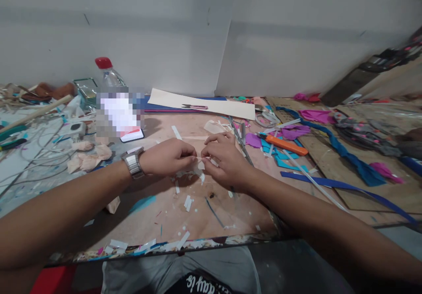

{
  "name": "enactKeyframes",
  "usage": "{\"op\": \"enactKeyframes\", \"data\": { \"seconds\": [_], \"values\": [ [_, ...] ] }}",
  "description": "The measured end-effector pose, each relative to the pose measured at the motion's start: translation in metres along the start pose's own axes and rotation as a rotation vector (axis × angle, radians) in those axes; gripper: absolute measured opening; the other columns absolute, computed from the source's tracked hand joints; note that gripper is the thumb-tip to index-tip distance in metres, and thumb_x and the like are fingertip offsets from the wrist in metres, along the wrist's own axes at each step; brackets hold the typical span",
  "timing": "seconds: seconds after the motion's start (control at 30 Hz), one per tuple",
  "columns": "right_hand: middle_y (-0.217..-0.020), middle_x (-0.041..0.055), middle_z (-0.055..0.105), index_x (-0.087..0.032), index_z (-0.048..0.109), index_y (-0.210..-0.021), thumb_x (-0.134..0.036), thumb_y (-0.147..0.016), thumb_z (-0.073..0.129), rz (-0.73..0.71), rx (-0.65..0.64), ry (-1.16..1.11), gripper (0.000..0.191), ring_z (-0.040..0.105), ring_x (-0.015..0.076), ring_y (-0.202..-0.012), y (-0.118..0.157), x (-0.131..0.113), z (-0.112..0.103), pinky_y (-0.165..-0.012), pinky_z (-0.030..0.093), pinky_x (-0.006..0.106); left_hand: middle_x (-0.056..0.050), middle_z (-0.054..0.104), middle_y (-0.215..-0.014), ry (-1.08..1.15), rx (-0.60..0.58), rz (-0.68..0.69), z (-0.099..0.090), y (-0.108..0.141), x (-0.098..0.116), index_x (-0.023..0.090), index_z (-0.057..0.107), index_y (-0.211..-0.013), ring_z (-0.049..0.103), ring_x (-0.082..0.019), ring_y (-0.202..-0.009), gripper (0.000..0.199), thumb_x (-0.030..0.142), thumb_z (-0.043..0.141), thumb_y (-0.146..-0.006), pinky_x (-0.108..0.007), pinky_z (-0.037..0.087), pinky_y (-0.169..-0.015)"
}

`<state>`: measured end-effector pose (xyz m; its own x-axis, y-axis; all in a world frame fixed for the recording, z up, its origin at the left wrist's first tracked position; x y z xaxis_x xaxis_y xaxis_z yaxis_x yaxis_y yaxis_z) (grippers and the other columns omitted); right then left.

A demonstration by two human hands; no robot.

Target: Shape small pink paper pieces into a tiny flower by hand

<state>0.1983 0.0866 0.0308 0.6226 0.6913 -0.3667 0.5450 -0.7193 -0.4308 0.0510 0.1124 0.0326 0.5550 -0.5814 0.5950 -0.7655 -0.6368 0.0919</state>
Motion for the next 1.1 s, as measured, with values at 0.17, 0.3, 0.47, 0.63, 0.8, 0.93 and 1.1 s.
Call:
{"op": "enactKeyframes", "data": {
  "seconds": [0.17,0.3,0.47,0.63,0.8,0.93,1.1],
  "values": [
    [-0.083,0.0037,0.073,-0.021,0.071,-0.083,-0.026,-0.092,0.063,-0.024,0.014,0.0,0.013,0.063,0.0269,-0.107,0.001,0.001,-0.001,-0.102,0.027,0.049,-0.002,0.066,-0.075,-0.009,-0.028,0.024,-0.002,-0.001,-0.004,0.015,0.069,-0.087,0.054,-0.014,-0.066,0.032,0.034,0.047,-0.099,-0.027,0.034,-0.064],
    [-0.085,0.0035,0.076,-0.022,0.075,-0.09,-0.031,-0.095,0.067,-0.038,0.002,-0.02,0.013,0.063,0.0263,-0.106,0.001,0.0,-0.001,-0.103,0.027,0.049,-0.003,0.068,-0.077,0.024,-0.028,0.021,-0.002,-0.001,-0.004,0.015,0.07,-0.089,0.055,-0.014,-0.068,0.035,0.038,0.048,-0.101,-0.027,0.036,-0.065],
    [-0.084,0.0028,0.076,-0.022,0.075,-0.085,-0.029,-0.096,0.066,-0.033,0.021,-0.015,0.016,0.063,0.0248,-0.104,0.001,-0.001,-0.001,-0.101,0.027,0.048,-0.002,0.065,-0.075,0.051,-0.07,0.033,0.003,-0.001,-0.004,0.015,0.07,-0.089,0.05,-0.014,-0.065,0.046,0.051,0.046,-0.103,-0.027,0.034,-0.062],
    [-0.081,0.0018,0.076,-0.023,0.077,-0.085,-0.034,-0.097,0.069,-0.045,0.021,-0.017,0.018,0.064,0.0239,-0.1,0.001,-0.002,0.0,-0.101,0.027,0.047,0.001,0.056,-0.065,0.026,-0.099,0.047,0.005,-0.002,-0.006,0.014,0.067,-0.081,0.043,-0.012,-0.059,0.054,0.058,0.045,-0.103,-0.026,0.029,-0.057],
    [-0.084,0.0008,0.077,-0.025,0.08,-0.089,-0.032,-0.097,0.069,-0.077,0.077,-0.021,0.015,0.066,0.0225,-0.099,0.002,-0.002,-0.002,-0.102,0.028,0.048,-0.001,0.062,-0.07,0.068,-0.104,0.025,0.004,-0.002,-0.007,0.014,0.072,-0.087,0.047,-0.012,-0.061,0.053,0.058,0.047,-0.102,-0.025,0.031,-0.058],
    [-0.084,-0.0014,0.078,-0.028,0.08,-0.094,-0.029,-0.097,0.071,-0.112,0.109,-0.018,0.01,0.067,0.0219,-0.098,0.003,-0.002,-0.005,-0.104,0.028,0.049,-0.002,0.067,-0.074,0.118,-0.128,0.009,0.004,-0.002,-0.009,0.014,0.072,-0.086,0.053,-0.013,-0.064,0.045,0.051,0.052,-0.1,-0.025,0.036,-0.06],
    [-0.087,-0.0005,0.08,-0.028,0.08,-0.096,-0.028,-0.096,0.071,-0.133,0.13,-0.009,0.009,0.068,0.022,-0.1,0.004,-0.004,-0.007,-0.105,0.03,0.049,-0.006,0.074,-0.086,0.515,-0.268,-0.064,0.014,0.001,-0.01,0.015,0.066,-0.091,0.067,-0.016,-0.074,0.023,0.035,0.056,-0.098,-0.026,0.05,-0.07]
  ]
}}
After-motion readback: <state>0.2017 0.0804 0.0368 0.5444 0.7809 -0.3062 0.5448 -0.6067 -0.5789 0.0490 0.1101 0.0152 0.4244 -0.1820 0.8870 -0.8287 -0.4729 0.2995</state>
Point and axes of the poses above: each hand's wrist, its own y-axis away from the middle knuckle, its own z-axis out of the palm, x = y × z, the point moved 6 cm from there along -y, towards the middle knuckle
